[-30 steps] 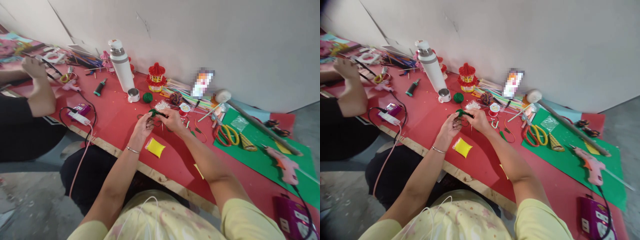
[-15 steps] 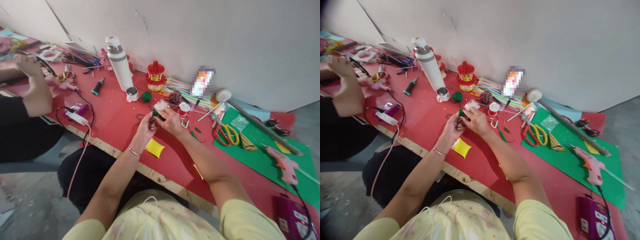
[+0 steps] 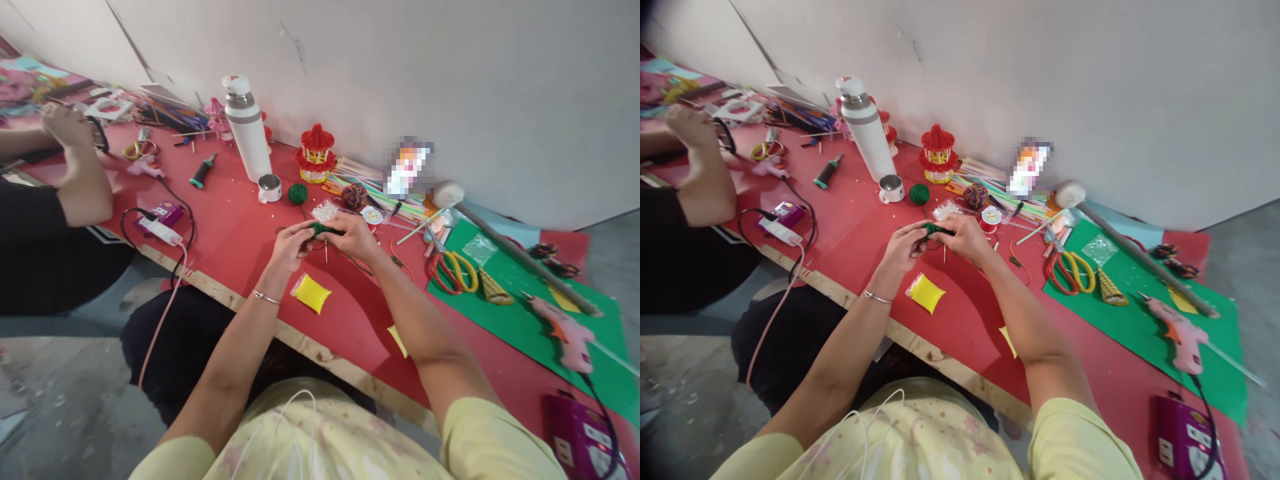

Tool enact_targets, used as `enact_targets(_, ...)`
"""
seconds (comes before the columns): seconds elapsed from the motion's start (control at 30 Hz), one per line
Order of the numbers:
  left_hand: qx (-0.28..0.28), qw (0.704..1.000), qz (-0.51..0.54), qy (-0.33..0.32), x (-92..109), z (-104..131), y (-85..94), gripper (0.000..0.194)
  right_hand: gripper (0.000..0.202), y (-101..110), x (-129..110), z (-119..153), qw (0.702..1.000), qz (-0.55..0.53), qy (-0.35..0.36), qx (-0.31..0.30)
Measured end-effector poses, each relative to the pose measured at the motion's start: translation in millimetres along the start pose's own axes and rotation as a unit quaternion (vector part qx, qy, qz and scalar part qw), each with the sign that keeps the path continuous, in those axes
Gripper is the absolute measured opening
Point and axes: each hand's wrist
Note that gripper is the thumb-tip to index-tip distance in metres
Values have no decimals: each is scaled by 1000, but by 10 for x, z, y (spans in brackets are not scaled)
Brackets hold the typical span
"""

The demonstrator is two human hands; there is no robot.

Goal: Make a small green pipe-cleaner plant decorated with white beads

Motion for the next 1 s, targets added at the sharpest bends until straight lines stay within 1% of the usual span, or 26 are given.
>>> enact_targets(0.1, 46, 997, 62, 9, -32, -30, -12, 33, 25, -80, -6, 14, 999, 6, -4, 34)
enact_targets(0.2, 81, 993, 89, 16, -52, -65, 1, 35, 26, -149, -27, 35, 999, 20, -12, 38)
enact_targets(0.43, 121, 986, 115, 25, -104, -94, -12, 34, 23, -319, -88, 101, 995, 54, -33, 82)
enact_targets(0.63, 168, 982, 90, 3, -108, -48, -75, 31, 17, -347, -132, 100, 991, 35, -66, 111)
enact_targets(0.73, 169, 982, 80, -9, -99, -20, -99, 32, 16, -360, -136, 97, 987, 12, -108, 119)
enact_targets(0.83, 164, 982, 87, -28, -97, -18, -101, 30, 19, -406, -119, 126, 983, -2, -159, 91)
enact_targets(0.93, 149, 982, 113, -33, -96, -48, -70, 29, 12, -453, -109, 168, 984, 17, -170, 58)
enact_targets(1.0, 132, 982, 133, -28, -93, -74, -38, 31, 7, -462, -116, 182, 985, 18, -165, 52)
Point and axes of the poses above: each hand's wrist, its own z-axis away from the middle knuckle, its own y-axis out of the back of the hand, x = y × z, and after that the axes turned 12 degrees about x, right-handed
